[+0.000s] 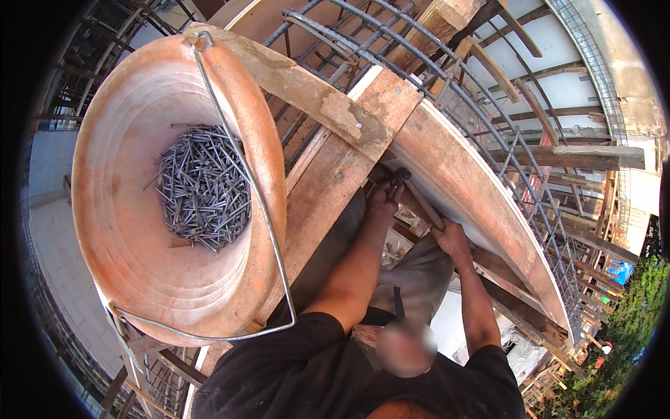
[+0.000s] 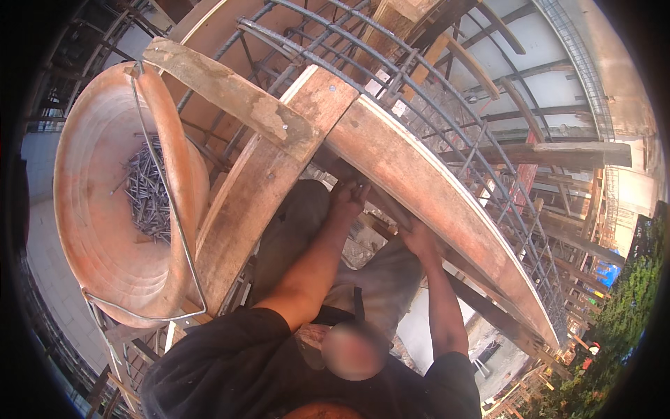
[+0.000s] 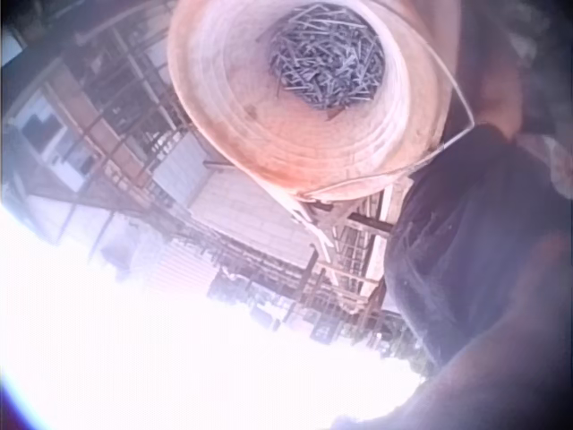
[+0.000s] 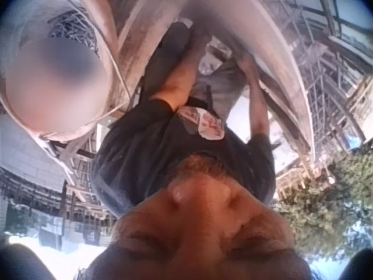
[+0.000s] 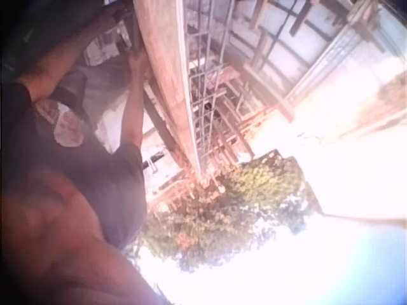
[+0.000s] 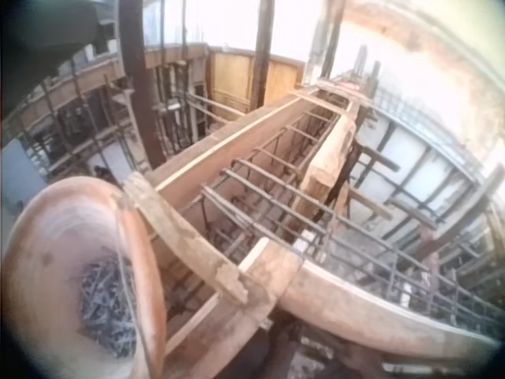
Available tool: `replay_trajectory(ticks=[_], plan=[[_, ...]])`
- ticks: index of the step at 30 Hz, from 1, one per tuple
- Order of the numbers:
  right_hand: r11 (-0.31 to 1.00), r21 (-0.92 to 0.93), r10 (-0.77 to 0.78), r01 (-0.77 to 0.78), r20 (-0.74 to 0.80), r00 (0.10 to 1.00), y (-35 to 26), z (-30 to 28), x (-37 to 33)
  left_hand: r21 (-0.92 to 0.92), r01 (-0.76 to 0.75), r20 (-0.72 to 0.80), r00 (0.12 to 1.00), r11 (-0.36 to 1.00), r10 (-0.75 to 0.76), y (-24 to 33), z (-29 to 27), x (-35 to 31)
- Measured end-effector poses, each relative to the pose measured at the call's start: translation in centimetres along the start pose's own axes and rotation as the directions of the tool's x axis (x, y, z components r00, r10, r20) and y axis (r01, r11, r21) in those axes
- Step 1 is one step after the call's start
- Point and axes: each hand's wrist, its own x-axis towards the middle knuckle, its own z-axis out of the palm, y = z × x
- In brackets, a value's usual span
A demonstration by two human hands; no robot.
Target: The person secures wooden boards to a concrete and rebar beam structure by picking nails from a bucket and driving them into the wood with a hammer.
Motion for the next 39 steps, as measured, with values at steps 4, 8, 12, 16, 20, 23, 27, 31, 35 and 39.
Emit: replay_trajectory(ticks=[4, 8, 12, 16, 20, 23, 27, 31, 35, 39], plan=[[0.96, 0.28, 0.017, 0.006, -0.079, 0.997, -2.7, -1.3, -0.9, -0.001, -0.072, -0.052, 0.996, 0.997, 0.072, 0.2, -0.5, -1.2], [0.873, 0.483, 0.081, -0.068, -0.005, 0.997, -3.6, -2.4, -2.0, -0.178, -0.029, -0.103, 0.995, 0.984, 0.011, 0.5, 0.2, 0.0], [0.984, 0.166, 0.061, -0.062, 0.01, 0.998, -1.6, -0.3, -0.8, -0.084, -0.046, -0.087, 0.995, 0.995, 0.038, 0.5, -0.7, 1.6], [0.996, -0.001, 0.09, -0.09, 0.064, 0.994, -1.9, -0.9, -0.6, 0.03, -0.056, -0.088, 0.994, 0.998, 0.059, 0.4, -0.4, 1.3], [0.949, 0.279, 0.15, -0.149, 0.02, 0.989, -3.3, -2.2, -1.7, 0.008, -0.017, 0.003, 1.0, 1.0, 0.017, 0.0, -1.2, 1.1], [0.878, 0.458, 0.171, -0.141, -0.024, 0.985, -3.7, -2.8, -2.0, 0.044, -0.015, 0.001, 1.0, 0.999, 0.015, -0.4, -1.1, 1.5], [0.991, 0.117, 0.061, -0.065, 0.042, 0.997, -2.1, -0.2, -0.3, -0.03, -0.007, 0.085, 0.996, 1.0, 0.01, 1.7, -3.0, 3.8], [0.971, 0.203, 0.114, -0.129, 0.084, 0.99, -2.8, -2.2, -0.4, -0.006, 0.004, -0.072, 0.997, 1.0, -0.004, 0.0, -1.2, 1.2], [0.919, 0.391, -0.012, 0.057, -0.116, 0.993, -1.1, -1.0, -1.3, -0.004, 0.004, -0.021, 1.0, 1.0, -0.004, 0.3, -0.6, 0.3], [0.988, 0.148, 0.043, -0.043, 0.006, 0.999, 0.2, -0.4, -0.2, 0.058, -0.065, 0.006, 0.998, 0.996, 0.065, 0.0, -0.2, 0.3]])
